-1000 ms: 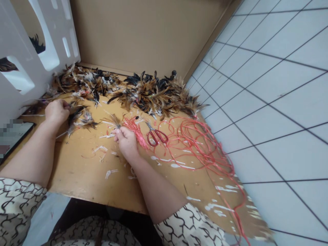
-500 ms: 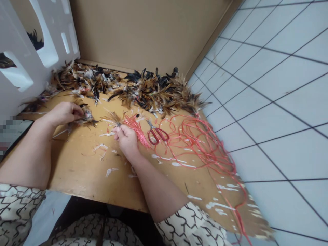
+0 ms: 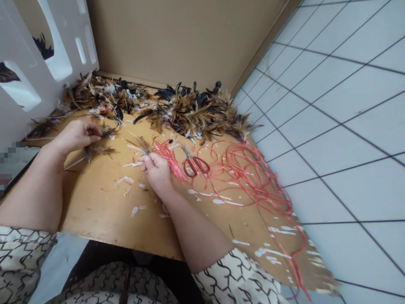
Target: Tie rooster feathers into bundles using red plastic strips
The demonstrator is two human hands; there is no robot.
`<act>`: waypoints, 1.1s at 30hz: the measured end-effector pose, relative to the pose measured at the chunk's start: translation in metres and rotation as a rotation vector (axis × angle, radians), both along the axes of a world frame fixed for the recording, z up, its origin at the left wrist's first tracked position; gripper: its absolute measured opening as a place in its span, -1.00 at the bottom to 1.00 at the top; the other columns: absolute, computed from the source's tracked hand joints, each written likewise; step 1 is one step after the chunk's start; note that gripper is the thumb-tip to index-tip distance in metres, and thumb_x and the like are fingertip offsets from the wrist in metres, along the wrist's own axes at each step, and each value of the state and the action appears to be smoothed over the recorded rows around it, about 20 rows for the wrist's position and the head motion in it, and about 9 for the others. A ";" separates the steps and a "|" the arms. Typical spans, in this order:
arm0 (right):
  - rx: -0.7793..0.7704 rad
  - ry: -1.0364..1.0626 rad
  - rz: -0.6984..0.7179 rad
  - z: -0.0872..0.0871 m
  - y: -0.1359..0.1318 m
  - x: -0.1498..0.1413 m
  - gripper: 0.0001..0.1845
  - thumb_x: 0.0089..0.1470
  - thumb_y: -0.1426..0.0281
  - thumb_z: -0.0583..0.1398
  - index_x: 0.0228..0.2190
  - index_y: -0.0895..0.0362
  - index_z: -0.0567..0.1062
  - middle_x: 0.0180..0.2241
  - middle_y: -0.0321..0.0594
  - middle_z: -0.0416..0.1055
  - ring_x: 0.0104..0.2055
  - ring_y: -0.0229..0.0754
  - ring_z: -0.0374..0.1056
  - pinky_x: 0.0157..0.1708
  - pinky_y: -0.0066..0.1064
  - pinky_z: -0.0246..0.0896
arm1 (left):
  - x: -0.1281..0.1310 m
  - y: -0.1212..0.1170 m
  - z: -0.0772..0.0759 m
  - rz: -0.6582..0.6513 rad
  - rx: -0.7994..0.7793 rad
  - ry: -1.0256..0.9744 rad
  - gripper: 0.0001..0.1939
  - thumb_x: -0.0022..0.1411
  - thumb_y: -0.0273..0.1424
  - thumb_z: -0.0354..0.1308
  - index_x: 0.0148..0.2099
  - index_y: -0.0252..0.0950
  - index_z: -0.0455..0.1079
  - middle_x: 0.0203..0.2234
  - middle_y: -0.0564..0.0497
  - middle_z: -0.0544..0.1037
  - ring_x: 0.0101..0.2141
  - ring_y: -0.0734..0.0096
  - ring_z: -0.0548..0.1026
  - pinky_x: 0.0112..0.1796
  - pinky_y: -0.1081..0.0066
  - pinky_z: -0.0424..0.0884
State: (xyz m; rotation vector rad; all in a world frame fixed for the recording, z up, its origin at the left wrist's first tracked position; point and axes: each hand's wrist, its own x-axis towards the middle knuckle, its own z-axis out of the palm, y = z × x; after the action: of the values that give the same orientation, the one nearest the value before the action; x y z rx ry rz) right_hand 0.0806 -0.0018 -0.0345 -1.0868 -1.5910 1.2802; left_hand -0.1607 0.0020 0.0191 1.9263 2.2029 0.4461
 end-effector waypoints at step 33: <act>0.019 -0.001 -0.011 -0.002 -0.004 0.009 -0.75 0.02 0.25 0.03 -0.55 0.13 0.37 -0.67 -0.38 0.20 -0.58 -0.32 0.12 -0.52 -0.46 0.04 | -0.002 0.056 0.023 0.130 -0.087 0.165 -0.62 0.01 -0.43 -0.01 -0.12 -0.29 0.48 -0.23 -0.16 0.57 -0.18 0.09 0.49 -0.24 0.35 0.34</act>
State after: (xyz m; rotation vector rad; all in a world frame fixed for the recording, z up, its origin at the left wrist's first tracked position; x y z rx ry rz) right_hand 0.0893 -0.0060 -0.0361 -1.0835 -1.5930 1.2550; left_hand -0.1628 0.0579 0.0426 1.8426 2.4172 0.2114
